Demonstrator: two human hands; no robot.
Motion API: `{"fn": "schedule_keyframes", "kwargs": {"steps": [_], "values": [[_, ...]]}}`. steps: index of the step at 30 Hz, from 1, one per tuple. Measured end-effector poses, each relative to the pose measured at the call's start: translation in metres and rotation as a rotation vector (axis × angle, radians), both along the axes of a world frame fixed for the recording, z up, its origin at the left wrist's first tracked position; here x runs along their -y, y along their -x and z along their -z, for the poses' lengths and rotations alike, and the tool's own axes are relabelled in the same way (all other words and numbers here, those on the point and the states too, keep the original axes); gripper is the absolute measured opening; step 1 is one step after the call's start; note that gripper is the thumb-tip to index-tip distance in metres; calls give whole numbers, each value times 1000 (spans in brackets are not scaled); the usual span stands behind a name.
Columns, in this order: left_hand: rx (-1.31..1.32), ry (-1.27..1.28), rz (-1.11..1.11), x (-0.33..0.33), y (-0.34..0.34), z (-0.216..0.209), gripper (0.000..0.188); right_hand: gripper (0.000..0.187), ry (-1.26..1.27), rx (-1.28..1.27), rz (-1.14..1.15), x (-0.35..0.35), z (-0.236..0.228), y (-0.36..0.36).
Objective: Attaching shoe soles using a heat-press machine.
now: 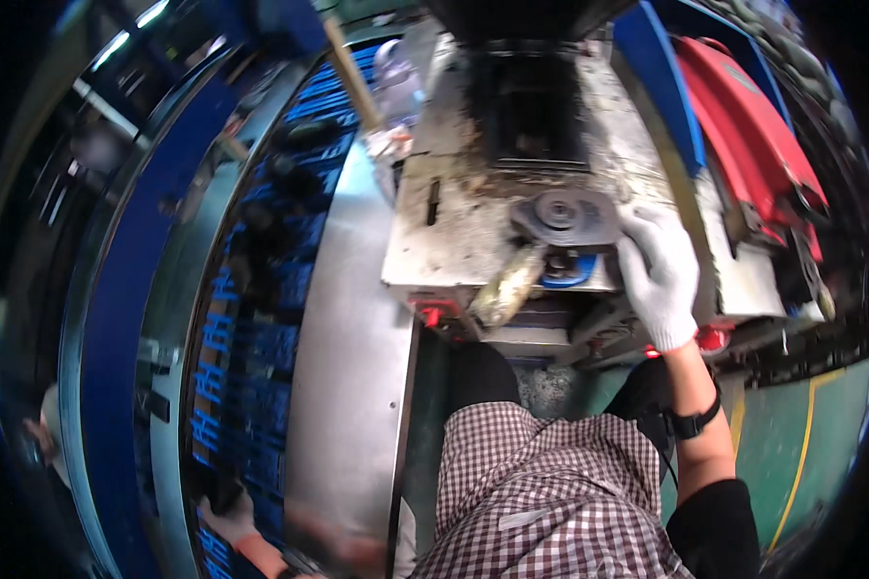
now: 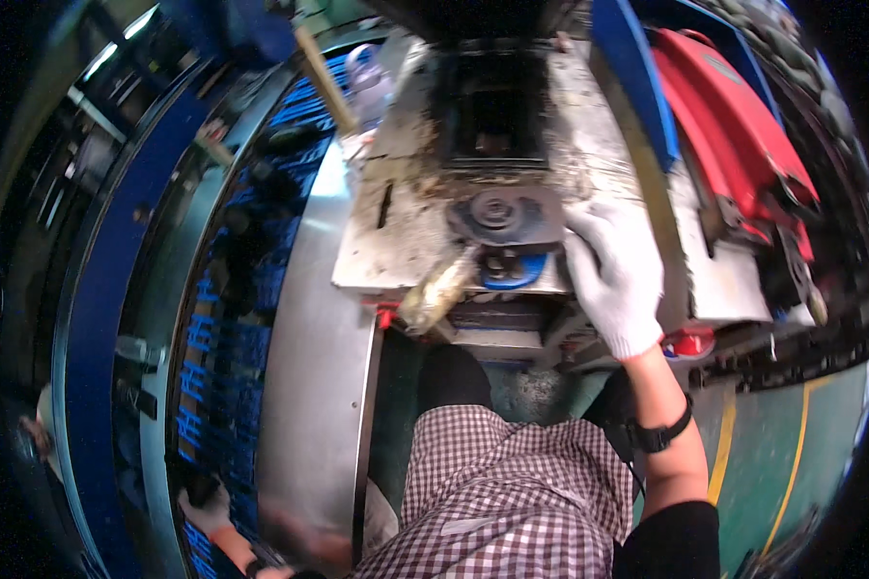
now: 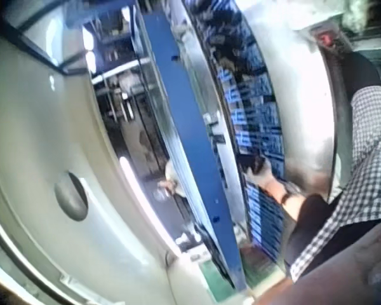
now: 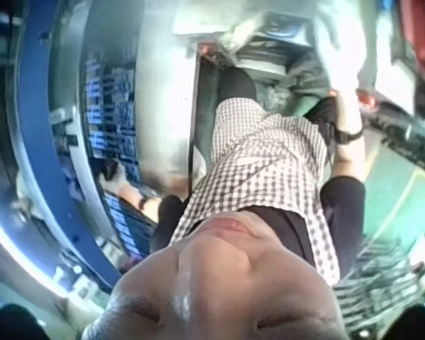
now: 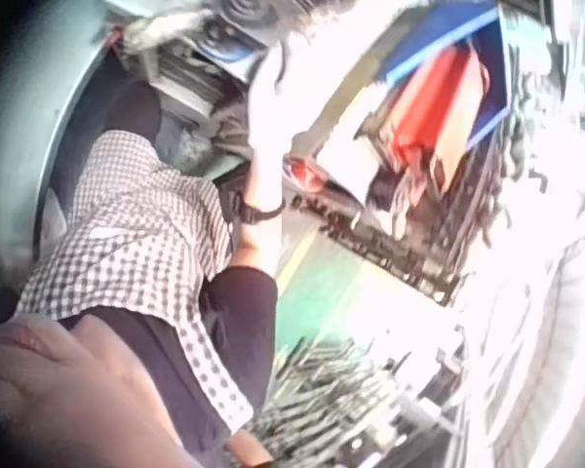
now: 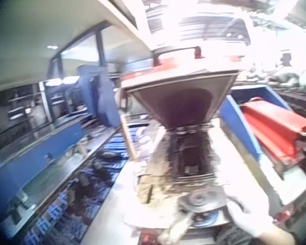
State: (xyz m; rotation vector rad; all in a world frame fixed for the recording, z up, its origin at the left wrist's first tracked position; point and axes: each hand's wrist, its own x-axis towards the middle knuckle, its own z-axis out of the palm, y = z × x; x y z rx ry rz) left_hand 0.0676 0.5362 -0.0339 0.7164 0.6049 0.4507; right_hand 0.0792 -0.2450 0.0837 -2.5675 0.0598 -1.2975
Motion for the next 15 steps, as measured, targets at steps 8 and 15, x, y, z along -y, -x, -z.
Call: {"fn": "schedule_keyframes", "kwargs": {"steps": [8,15], "values": [[317,36,617,224,-37,-73,84,42,-403,-169,-655,-60,-67,-4],[619,236,1212,424,-111,-142,72,106,-880,-689,-1077,-130,-100,-47]]}}
